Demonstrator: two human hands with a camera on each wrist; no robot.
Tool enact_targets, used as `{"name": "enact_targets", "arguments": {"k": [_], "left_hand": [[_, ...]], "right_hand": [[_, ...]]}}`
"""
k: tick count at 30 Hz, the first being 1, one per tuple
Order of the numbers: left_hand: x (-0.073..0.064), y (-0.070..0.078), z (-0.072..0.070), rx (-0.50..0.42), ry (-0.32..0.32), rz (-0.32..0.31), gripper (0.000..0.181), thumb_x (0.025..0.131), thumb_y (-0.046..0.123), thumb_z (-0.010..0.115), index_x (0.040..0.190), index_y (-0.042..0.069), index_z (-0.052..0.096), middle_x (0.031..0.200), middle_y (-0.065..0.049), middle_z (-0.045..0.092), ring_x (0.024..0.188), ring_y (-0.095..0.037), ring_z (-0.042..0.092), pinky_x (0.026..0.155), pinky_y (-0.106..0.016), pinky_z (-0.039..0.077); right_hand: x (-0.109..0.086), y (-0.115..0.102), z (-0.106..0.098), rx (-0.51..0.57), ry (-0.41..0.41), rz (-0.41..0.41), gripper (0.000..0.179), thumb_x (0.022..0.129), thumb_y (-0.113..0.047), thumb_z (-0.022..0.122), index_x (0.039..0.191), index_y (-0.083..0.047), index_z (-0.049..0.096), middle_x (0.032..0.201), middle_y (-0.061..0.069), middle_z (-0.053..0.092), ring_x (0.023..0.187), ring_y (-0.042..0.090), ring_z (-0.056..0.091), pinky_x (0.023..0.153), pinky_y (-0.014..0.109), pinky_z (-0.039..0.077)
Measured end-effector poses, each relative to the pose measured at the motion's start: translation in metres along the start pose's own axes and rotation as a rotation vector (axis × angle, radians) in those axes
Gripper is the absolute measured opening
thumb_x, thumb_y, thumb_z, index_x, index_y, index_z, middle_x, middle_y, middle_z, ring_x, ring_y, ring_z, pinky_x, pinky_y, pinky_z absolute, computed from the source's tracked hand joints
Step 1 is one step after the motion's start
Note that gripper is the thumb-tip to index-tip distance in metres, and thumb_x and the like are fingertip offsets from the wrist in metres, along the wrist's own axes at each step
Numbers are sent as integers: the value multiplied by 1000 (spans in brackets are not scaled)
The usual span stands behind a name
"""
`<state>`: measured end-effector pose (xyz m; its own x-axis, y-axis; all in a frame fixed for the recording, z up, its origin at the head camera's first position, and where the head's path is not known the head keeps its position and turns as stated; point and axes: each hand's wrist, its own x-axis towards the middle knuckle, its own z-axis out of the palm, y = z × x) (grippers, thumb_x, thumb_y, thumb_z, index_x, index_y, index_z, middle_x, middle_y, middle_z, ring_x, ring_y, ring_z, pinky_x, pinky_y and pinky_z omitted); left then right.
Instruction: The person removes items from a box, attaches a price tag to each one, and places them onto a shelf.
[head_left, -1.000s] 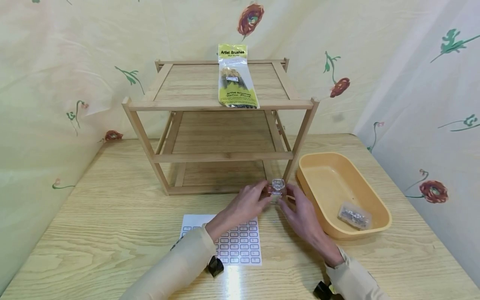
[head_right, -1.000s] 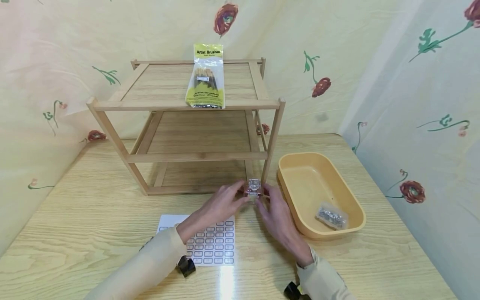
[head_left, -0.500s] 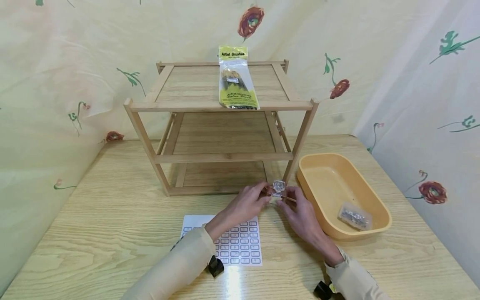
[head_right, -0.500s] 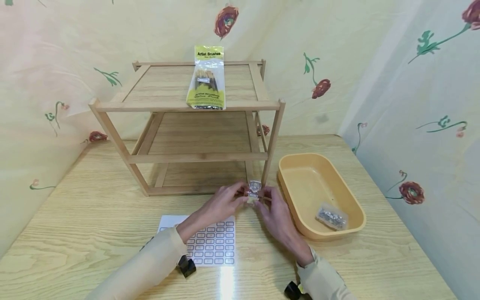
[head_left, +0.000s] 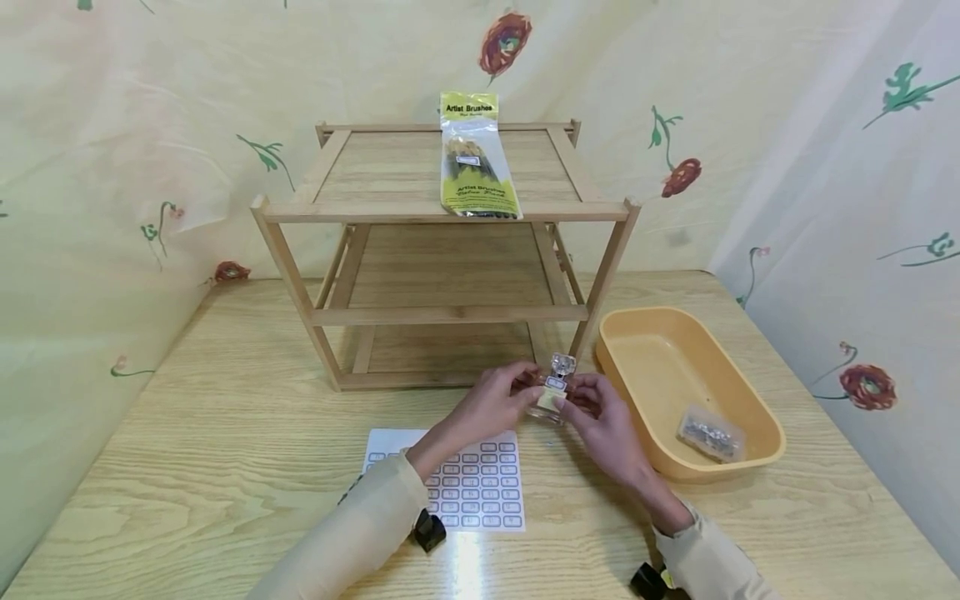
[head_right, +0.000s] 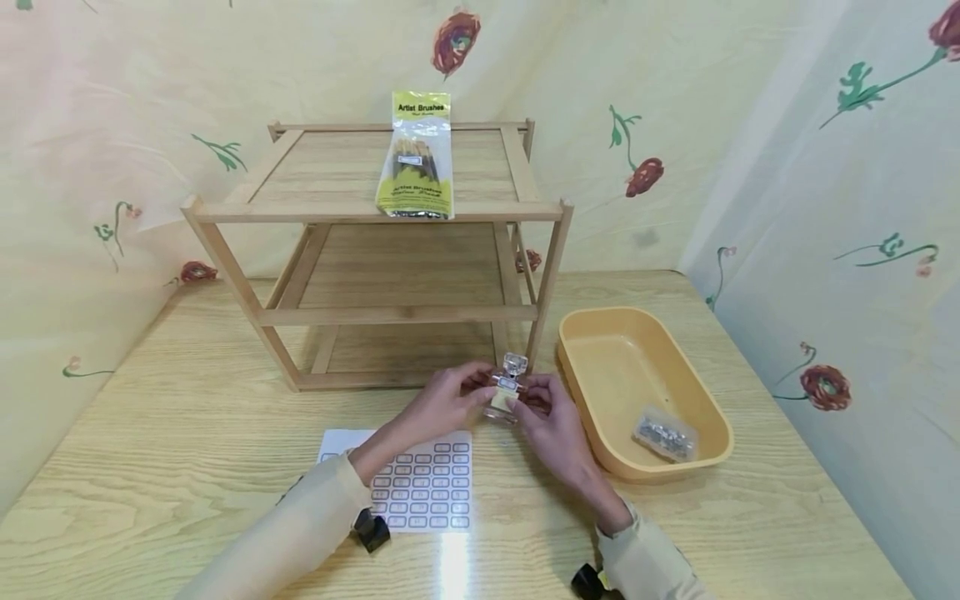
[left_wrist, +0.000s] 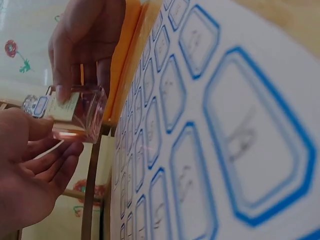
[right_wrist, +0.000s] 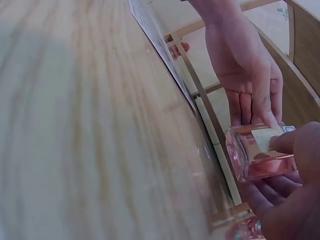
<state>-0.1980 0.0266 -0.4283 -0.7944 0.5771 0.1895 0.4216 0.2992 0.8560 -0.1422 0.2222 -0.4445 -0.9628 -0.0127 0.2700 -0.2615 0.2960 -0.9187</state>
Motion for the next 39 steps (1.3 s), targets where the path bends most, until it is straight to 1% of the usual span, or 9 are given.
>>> {"name": "enact_targets", "arguments": {"k": [2, 7, 12, 15, 19, 24, 30, 35, 39], "left_hand": [[0, 0, -3, -10, -6, 7, 36, 105, 11, 61, 137, -6, 58, 114, -12, 70, 103, -21, 67, 87, -25, 55], [0, 1, -9, -13, -23, 28, 35, 105, 13, 63, 134, -6, 60, 113, -13, 71, 105, -24, 68, 91, -26, 54], [-3, 5, -18, -33, -39, 38, 37, 104, 16, 65, 134, -6, 61, 115, -13, 71, 105, -21, 67, 91, -26, 54], [-7, 8, -26, -40, -38, 36, 35, 103, 19, 67, 132, -1, 64, 113, -9, 71, 103, -17, 67, 91, -26, 54], [-14, 11, -35, -29, -15, 35, 32, 102, 21, 69, 129, 3, 67, 111, -5, 71, 101, -14, 66, 91, -28, 54], [-26, 12, -46, -38, 17, 48, 30, 103, 20, 68, 128, 3, 67, 109, -4, 72, 101, -14, 66, 91, -30, 54], [-40, 13, -61, -72, 89, 89, 29, 102, 14, 67, 128, 2, 65, 107, -5, 72, 100, -17, 67, 90, -37, 55], [-50, 12, -71, -88, 147, 96, 27, 101, 11, 68, 127, 3, 66, 106, -4, 72, 100, -18, 66, 89, -43, 55], [-56, 10, -76, -82, 176, 105, 26, 102, 11, 68, 126, 5, 67, 106, -2, 72, 100, -17, 67, 89, -42, 54]], "right_hand": [[0, -3, 0, 13, 2, 21, 32, 95, 7, 69, 121, 12, 51, 111, 27, 67, 99, 17, 66, 85, 22, 56], [-2, -8, -2, 48, 4, 45, 33, 94, 6, 69, 121, 12, 52, 112, 27, 66, 98, 15, 66, 86, 22, 56], [-2, -13, -4, 71, 3, 13, 31, 95, 6, 69, 121, 12, 52, 110, 28, 66, 98, 17, 66, 85, 22, 56], [-2, -16, -5, 82, -2, -20, 30, 95, 6, 69, 120, 12, 53, 108, 25, 68, 97, 18, 67, 84, 23, 56], [-1, -21, -7, 99, -3, -67, 30, 95, 6, 70, 119, 13, 53, 105, 17, 69, 96, 17, 66, 83, 23, 56], [0, -27, -8, 109, 0, -107, 29, 94, 8, 68, 118, 14, 53, 103, 11, 70, 95, 19, 67, 82, 23, 57], [3, -33, -7, 109, 7, -128, 30, 92, 13, 67, 118, 14, 53, 102, 8, 70, 95, 14, 66, 83, 22, 57], [6, -38, -7, 108, 17, -153, 30, 91, 14, 68, 117, 14, 53, 101, 6, 68, 94, 12, 65, 81, 22, 57], [8, -42, -6, 116, 24, -172, 29, 91, 16, 66, 117, 14, 54, 101, 5, 67, 94, 12, 65, 80, 20, 56]]}}
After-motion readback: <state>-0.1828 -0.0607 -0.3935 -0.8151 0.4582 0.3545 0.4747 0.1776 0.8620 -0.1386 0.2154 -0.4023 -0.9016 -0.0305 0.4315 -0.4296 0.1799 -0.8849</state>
